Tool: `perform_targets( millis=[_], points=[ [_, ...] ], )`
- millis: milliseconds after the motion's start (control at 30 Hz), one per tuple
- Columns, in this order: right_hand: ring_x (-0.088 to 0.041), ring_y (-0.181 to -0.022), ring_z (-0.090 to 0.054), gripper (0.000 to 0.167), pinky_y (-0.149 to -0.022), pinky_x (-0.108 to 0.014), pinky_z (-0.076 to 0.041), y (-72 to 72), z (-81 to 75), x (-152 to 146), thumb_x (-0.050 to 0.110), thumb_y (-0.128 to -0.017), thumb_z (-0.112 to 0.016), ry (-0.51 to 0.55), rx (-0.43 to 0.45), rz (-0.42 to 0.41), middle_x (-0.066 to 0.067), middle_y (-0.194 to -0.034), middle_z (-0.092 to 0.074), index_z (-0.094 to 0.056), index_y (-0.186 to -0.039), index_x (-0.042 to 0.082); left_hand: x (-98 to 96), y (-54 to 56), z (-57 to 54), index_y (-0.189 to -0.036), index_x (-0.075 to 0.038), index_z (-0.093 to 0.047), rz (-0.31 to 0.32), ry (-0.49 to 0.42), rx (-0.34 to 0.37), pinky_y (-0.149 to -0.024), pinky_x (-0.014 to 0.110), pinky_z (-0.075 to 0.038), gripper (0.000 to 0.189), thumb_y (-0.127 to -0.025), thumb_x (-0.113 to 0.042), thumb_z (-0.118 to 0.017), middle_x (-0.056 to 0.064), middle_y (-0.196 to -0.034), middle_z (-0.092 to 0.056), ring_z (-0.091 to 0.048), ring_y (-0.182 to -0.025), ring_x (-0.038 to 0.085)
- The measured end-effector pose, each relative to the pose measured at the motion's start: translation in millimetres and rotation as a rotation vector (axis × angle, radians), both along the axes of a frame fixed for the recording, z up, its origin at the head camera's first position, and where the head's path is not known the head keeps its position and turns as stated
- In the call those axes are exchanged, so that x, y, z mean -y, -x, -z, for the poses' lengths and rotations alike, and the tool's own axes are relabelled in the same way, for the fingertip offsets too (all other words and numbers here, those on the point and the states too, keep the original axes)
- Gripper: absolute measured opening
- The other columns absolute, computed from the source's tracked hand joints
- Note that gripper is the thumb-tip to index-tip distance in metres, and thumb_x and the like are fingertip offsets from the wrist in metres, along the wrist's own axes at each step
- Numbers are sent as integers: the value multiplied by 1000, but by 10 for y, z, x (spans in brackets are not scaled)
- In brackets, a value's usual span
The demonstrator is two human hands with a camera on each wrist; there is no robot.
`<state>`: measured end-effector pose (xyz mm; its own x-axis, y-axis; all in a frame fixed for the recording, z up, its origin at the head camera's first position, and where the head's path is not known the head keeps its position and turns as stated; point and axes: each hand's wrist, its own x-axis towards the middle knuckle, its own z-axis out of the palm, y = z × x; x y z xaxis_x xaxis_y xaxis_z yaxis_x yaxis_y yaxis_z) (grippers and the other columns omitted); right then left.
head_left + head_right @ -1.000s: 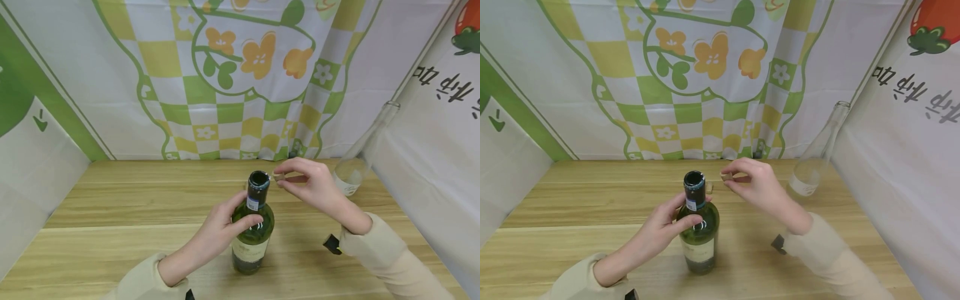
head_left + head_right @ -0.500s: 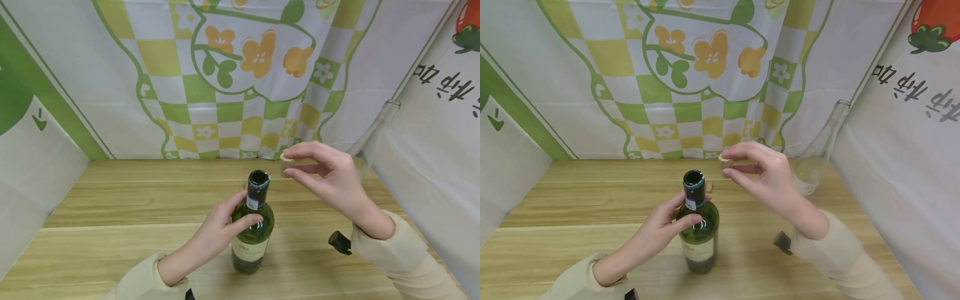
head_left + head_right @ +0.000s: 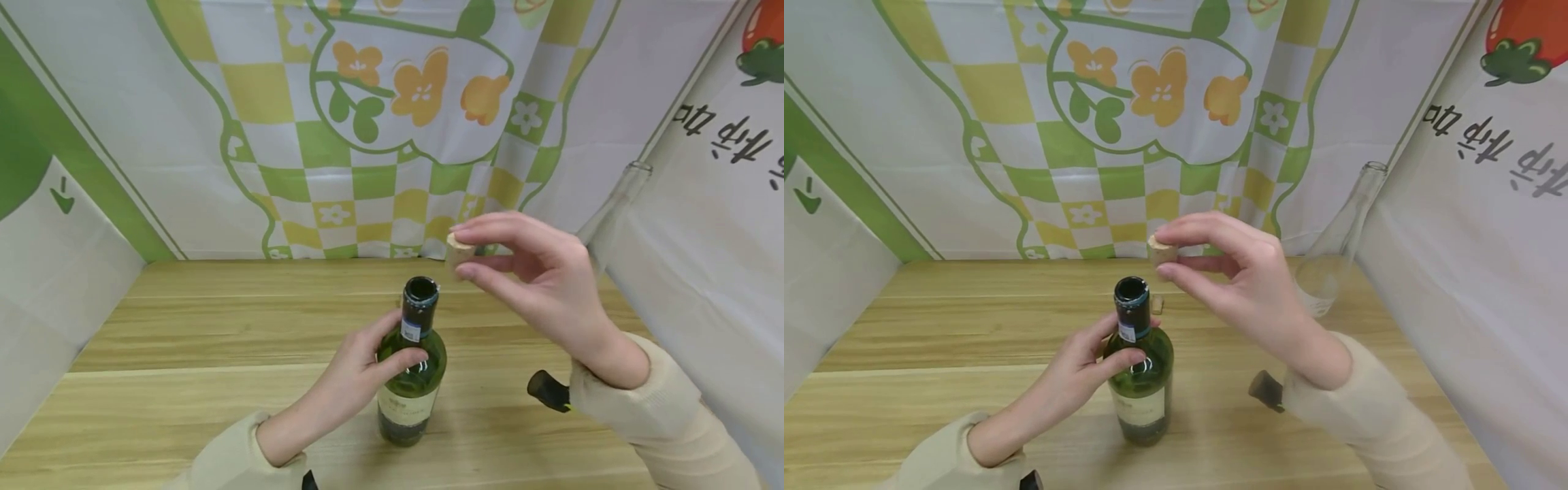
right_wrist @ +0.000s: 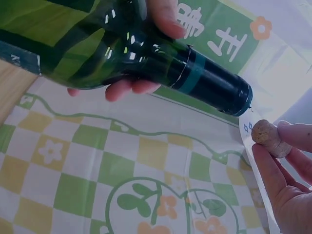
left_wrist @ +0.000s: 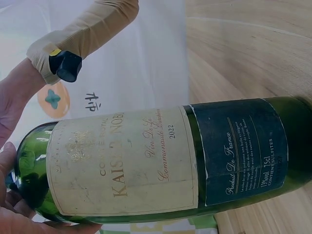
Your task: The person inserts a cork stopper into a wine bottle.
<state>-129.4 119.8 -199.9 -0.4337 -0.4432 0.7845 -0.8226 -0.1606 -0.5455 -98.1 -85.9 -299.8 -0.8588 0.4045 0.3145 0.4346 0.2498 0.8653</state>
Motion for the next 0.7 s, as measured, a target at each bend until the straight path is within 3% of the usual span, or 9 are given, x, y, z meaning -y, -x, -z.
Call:
perform_targets(
  millis=[133,433,700],
  points=[
    [-39,-94,-56,31,-73,-46,-51,37,20,23,-17,-76,-61,-13,13,-58,-26,-105,-59,-60,-106,-10,4,6,6,-120,-16,-54,7,9,-23,-82,32,-47,36,-86,-27,-61,-3,-104,-64,-58,-94,10],
    [-23,-94,-60,24,-72,-37,-53,-7,20,188,-15,-74,-65,15,-10,-71,-14,-102,-63,-61,-98,-13,10,14,26,-122,-18,-53,-5,22,-37,-83,38,-47,39,-86,-28,-61,-4,-106,-64,-58,-97,12],
    [-23,-93,-60,24,-71,-38,-53,0,34,232,-15,-73,-66,-1,-31,-84,-15,-101,-62,-60,-97,-13,9,16,19,-122,-19,-53,-10,24,-40,-83,32,-46,38,-86,-28,-62,-6,-106,-63,-58,-96,9]
  ],
)
